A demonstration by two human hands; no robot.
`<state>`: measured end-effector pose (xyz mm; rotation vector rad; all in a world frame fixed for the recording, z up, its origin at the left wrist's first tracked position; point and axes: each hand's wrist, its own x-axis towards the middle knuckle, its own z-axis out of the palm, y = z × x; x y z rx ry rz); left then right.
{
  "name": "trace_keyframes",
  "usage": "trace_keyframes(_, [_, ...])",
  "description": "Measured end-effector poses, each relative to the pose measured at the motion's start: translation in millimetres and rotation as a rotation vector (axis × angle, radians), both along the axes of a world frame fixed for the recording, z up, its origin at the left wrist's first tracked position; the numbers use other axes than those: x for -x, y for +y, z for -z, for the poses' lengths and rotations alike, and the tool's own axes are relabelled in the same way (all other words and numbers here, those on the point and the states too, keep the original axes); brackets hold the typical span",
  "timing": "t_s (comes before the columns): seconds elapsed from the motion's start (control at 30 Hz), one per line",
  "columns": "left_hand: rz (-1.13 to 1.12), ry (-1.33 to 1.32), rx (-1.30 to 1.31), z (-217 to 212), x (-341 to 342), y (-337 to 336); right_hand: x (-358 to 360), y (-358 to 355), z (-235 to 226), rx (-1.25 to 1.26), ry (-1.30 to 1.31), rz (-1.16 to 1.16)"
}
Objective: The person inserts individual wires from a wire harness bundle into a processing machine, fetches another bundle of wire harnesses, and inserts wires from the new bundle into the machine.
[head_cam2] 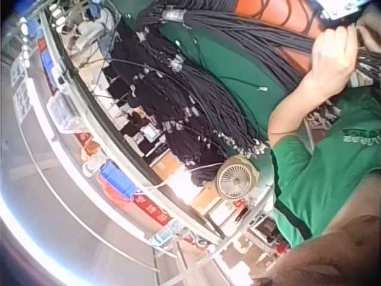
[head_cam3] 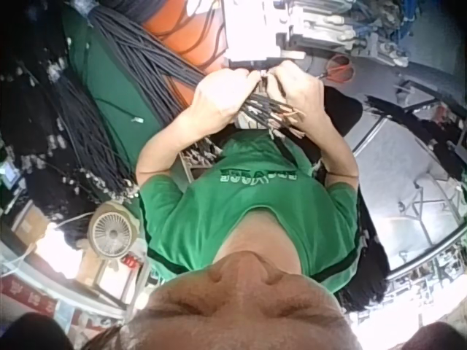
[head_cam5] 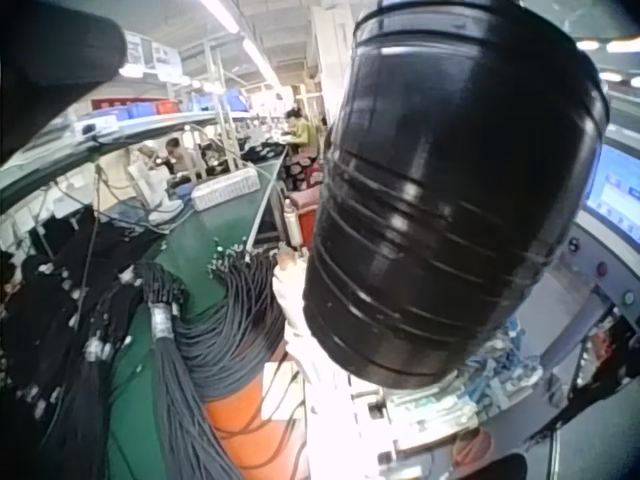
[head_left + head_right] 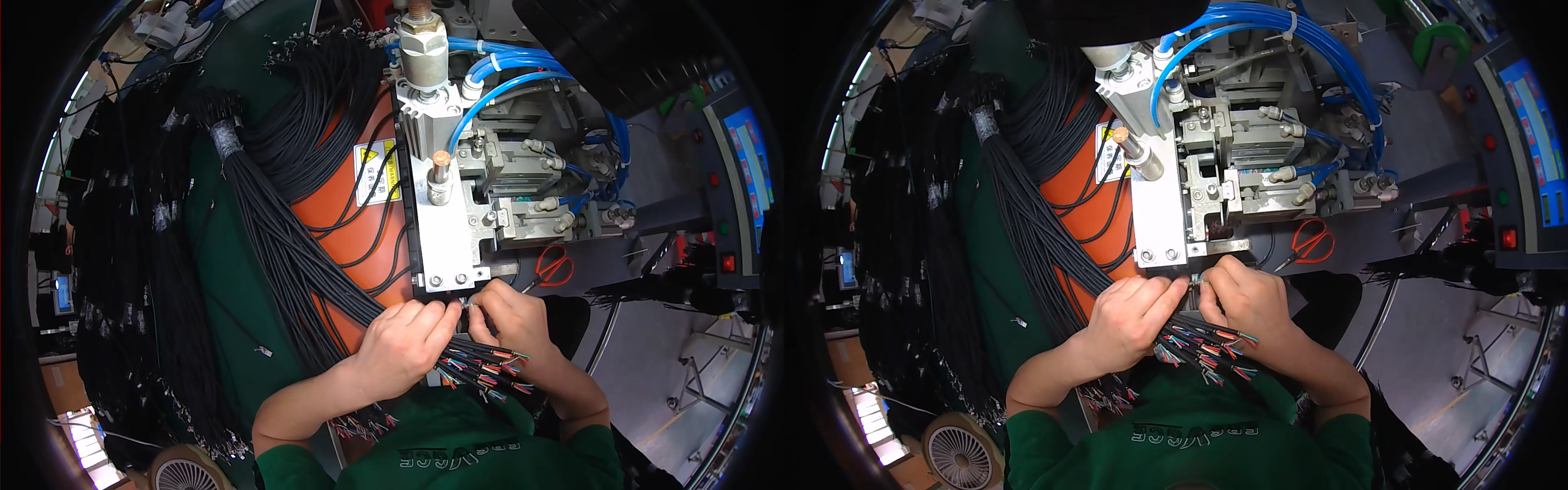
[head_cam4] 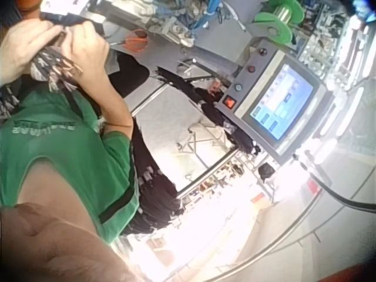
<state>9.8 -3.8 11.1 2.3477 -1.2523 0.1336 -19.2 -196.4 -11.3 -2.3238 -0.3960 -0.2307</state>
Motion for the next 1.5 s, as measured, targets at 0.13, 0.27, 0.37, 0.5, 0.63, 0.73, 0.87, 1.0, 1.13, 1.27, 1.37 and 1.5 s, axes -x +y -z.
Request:
trace_keyframes(0.13, [0.05,0.0,-0.053,-4,-4,-2,1,1,6,-0.078,0.019,0.033])
trace_keyframes(0.27, [0.104,-0.087,-0.107,-4,-4,-4,1,0,5,-0.073,-0.056,0.031])
trace_keyframes(0.37, [0.101,-0.111,-0.159,-6,-3,-8,1,0,2,0.037,-0.097,0.028])
trace_keyframes(0.5, [0.089,-0.04,-0.21,-12,-4,-12,0,0,-3,0.155,-0.07,0.012])
trace_keyframes(0.63, [0.084,-0.011,-0.219,-13,-4,-13,-3,-8,6,-0.009,0.043,-0.055])
trace_keyframes(0.73, [0.083,-0.02,-0.194,-10,-6,-11,0,1,14,-0.181,-0.094,0.076])
trace_keyframes(0.87, [0.087,0.001,-0.198,-12,-7,-10,-4,-1,18,-0.152,-0.101,0.05])
trace_keyframes(1.0, [0.056,0.051,-0.212,-17,-11,-11,-2,0,23,-0.382,0.283,0.106])
trace_keyframes(1.13, [-0.051,0.089,-0.01,-7,-7,12,5,1,34,-0.786,0.55,0.141])
trace_keyframes(1.27, [-0.096,0.038,-0.035,-5,0,25,8,-1,32,-0.558,0.349,0.166])
trace_keyframes(1.37, [-0.179,0.066,-0.064,1,1,28,17,-7,12,-0.583,0.372,0.114])
trace_keyframes(1.5, [0.062,0.07,0.173,-5,-2,26,19,-5,2,-0.724,0.295,-0.293])
